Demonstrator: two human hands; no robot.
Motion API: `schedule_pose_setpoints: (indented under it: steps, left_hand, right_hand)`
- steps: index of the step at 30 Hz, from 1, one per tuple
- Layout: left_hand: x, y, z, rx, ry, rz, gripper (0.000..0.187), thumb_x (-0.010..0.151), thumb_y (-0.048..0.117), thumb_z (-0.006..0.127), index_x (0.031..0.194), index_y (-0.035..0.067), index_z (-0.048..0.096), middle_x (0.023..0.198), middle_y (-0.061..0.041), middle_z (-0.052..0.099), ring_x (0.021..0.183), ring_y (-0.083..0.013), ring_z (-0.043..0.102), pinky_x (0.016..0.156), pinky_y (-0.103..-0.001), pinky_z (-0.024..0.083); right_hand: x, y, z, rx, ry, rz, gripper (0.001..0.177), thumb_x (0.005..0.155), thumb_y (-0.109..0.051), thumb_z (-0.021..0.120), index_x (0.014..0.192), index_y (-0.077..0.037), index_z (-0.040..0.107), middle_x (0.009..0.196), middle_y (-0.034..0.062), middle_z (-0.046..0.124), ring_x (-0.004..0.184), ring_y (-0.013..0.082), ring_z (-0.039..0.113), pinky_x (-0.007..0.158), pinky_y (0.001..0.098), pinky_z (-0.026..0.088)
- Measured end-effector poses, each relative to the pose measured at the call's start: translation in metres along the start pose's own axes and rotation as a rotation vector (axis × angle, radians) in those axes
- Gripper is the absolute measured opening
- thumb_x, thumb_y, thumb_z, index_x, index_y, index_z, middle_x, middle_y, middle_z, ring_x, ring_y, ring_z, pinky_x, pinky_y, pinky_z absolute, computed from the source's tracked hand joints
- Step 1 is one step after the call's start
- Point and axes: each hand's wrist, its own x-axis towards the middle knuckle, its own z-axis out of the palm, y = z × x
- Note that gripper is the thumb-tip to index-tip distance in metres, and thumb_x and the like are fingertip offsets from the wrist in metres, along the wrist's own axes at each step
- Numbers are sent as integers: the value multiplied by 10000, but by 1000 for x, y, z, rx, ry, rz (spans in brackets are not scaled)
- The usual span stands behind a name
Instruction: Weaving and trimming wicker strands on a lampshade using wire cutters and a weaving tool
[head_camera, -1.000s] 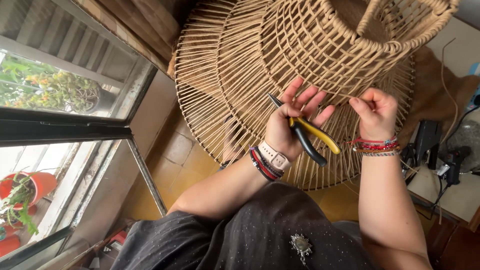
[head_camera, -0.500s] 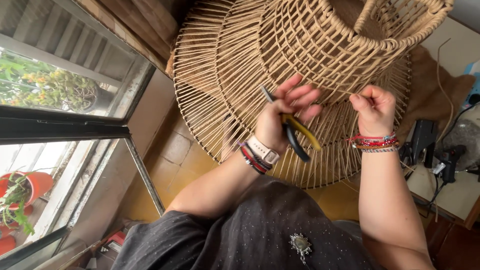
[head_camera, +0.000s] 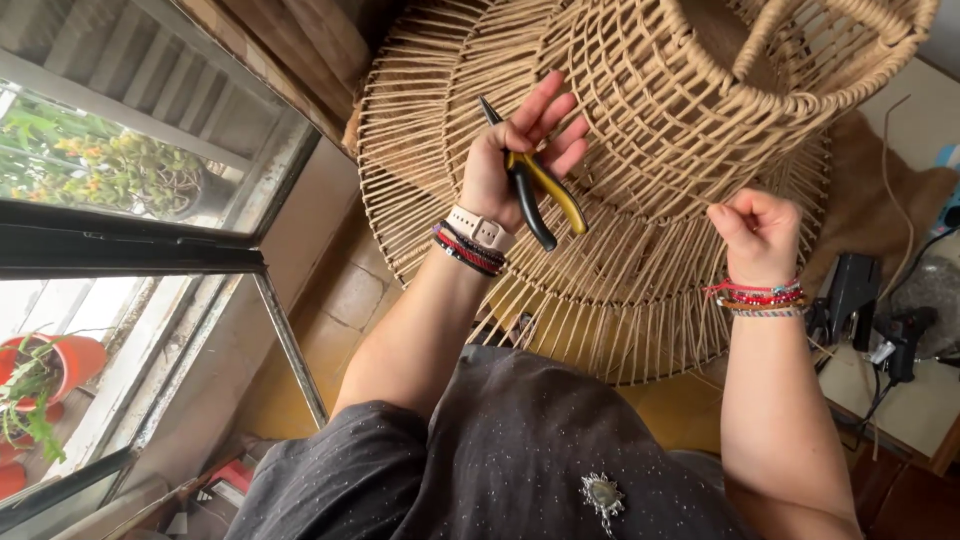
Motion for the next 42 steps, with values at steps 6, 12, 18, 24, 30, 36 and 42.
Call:
schedule_pose_setpoints:
  steps: [6,12,18,24,30,36,42]
  left_hand:
    - [2,5,-1,11,-12,-31,768,770,2,466,1532,96,468,1322,-146,665,1195,-405,649,1022,-500,578]
    - [-9,-14,9,139,175,145,737,786,-37,396,1517,41,454,1361,-195,610,1142,-372,663,955,-465,595]
    - [-42,-33,44,1178,61,673,633,792,-198,394,1305,108,604,1376,-120,650,1190,-180,679,707,-213,532]
    - [-36,-45,15,1865,112,601,840,746,-29,525,1472,392,514,1295,-63,506,952,-428,688,852,-596,611]
    - [-26,-60,-15,1945,52,923,822,785,-112,491,1483,321,530,1362,-90,544,1020,-354,716,858,-504,635]
    - [-28,-82,-3,2178,-199,1320,441,1082,62,435,1455,242,586,1462,-92,561,1454,-326,476,1075,-402,491]
    - [-28,-78,3,2263,-145,1336,463,1085,87,446,1477,309,556,1431,-56,579,1488,-286,413,1244,-530,250]
  right_hand:
    - [-2,-2,2,2,19,7,465,955,-152,691,631,-130,358,605,-65,297,603,65,235,583,270,182]
    - [-6,14,3,129,121,44,387,939,-191,749,691,-131,459,633,-78,386,614,39,319,578,241,240]
    - [-2,18,3,228,166,130,284,957,-149,719,742,-122,534,617,-45,438,584,69,407,553,232,319]
    - [-4,31,-2,130,136,12,364,1002,-38,751,714,-40,529,584,-32,417,599,-9,414,537,159,307]
    - [2,18,-1,-103,64,-92,467,938,9,803,610,-50,477,499,-42,312,522,6,302,482,198,204]
    - [0,36,-7,-82,81,-108,485,961,-10,795,619,-73,457,519,-56,269,562,18,294,503,235,246]
    - [-1,40,-7,-49,77,-76,457,965,-45,794,628,-70,486,546,-68,271,589,4,288,515,225,258]
